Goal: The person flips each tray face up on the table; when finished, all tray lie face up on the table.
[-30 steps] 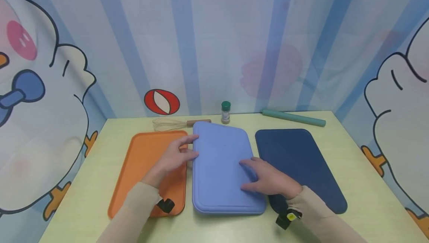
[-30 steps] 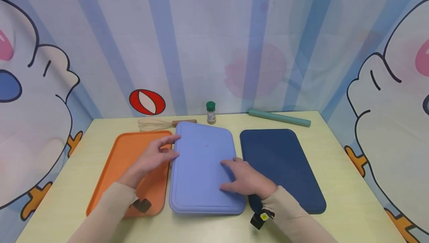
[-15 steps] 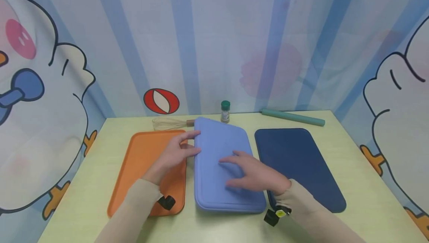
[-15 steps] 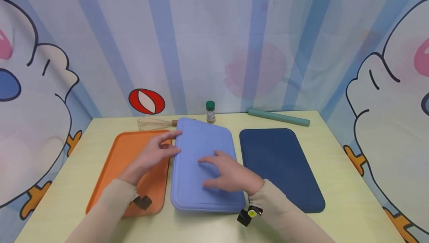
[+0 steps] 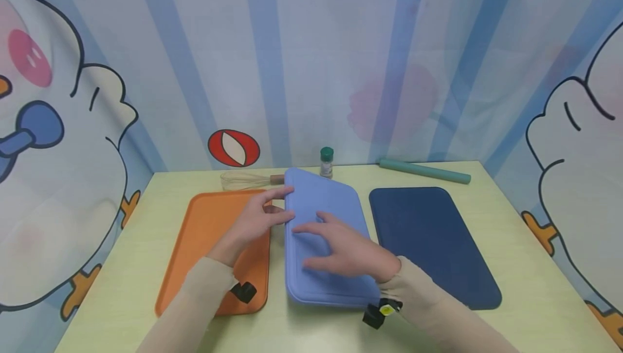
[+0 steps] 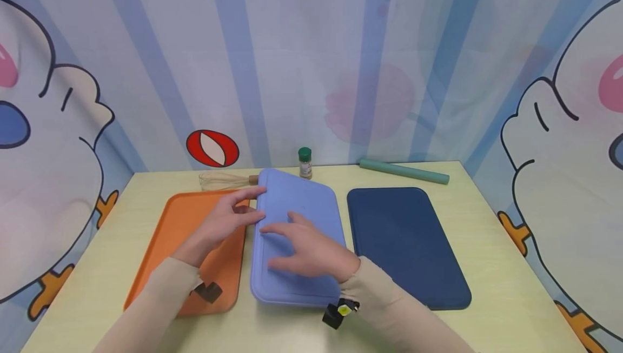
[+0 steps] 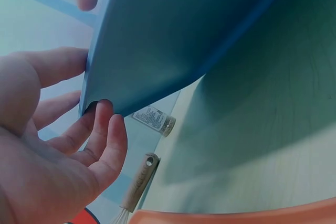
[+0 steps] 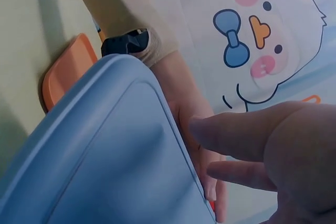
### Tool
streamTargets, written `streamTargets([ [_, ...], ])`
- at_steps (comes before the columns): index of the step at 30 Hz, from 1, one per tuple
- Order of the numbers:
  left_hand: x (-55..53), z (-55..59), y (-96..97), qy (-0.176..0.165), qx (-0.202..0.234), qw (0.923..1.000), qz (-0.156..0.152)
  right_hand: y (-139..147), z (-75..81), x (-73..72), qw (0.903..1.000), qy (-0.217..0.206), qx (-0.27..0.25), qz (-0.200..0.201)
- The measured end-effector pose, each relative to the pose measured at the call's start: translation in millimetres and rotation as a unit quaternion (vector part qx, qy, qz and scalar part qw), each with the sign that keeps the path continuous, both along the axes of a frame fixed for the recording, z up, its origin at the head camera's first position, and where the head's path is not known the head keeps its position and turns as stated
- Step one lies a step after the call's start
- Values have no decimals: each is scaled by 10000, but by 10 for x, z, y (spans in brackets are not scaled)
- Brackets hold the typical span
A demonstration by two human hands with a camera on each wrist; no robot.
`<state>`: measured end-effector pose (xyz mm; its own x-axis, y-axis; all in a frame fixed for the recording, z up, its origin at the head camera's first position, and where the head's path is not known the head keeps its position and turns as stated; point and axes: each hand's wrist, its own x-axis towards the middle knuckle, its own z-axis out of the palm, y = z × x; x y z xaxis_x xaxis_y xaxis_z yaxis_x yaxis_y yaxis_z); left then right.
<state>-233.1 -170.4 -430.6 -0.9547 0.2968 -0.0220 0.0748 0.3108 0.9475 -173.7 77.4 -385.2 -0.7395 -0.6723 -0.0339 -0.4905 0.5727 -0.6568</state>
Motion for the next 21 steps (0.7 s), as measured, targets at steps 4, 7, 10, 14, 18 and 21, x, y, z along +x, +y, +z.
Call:
streamTargets([
  [4, -13, 12, 8, 73, -24, 10000, -34, -69, 31, 16, 9998, -147, 39, -131],
  [7, -14, 36, 21, 129, -57, 9999, -55, -113, 45, 34, 9995, -217, 87, -232],
  [10, -9, 73, 41, 101, 5, 9999, -65, -154, 56, 53, 9993, -229, 119, -264],
  [14, -4, 116, 67, 4, 159, 9998, -85, -208, 76, 75, 9993, -247, 161, -221],
  [18, 10, 149, 96, 16, 248, 9996, -123, -253, 100, 95, 9990, -281, 256, -240],
  [21, 23, 167, 113, 44, 252, 9996, -142, -279, 126, 108, 9986, -278, 327, -311],
])
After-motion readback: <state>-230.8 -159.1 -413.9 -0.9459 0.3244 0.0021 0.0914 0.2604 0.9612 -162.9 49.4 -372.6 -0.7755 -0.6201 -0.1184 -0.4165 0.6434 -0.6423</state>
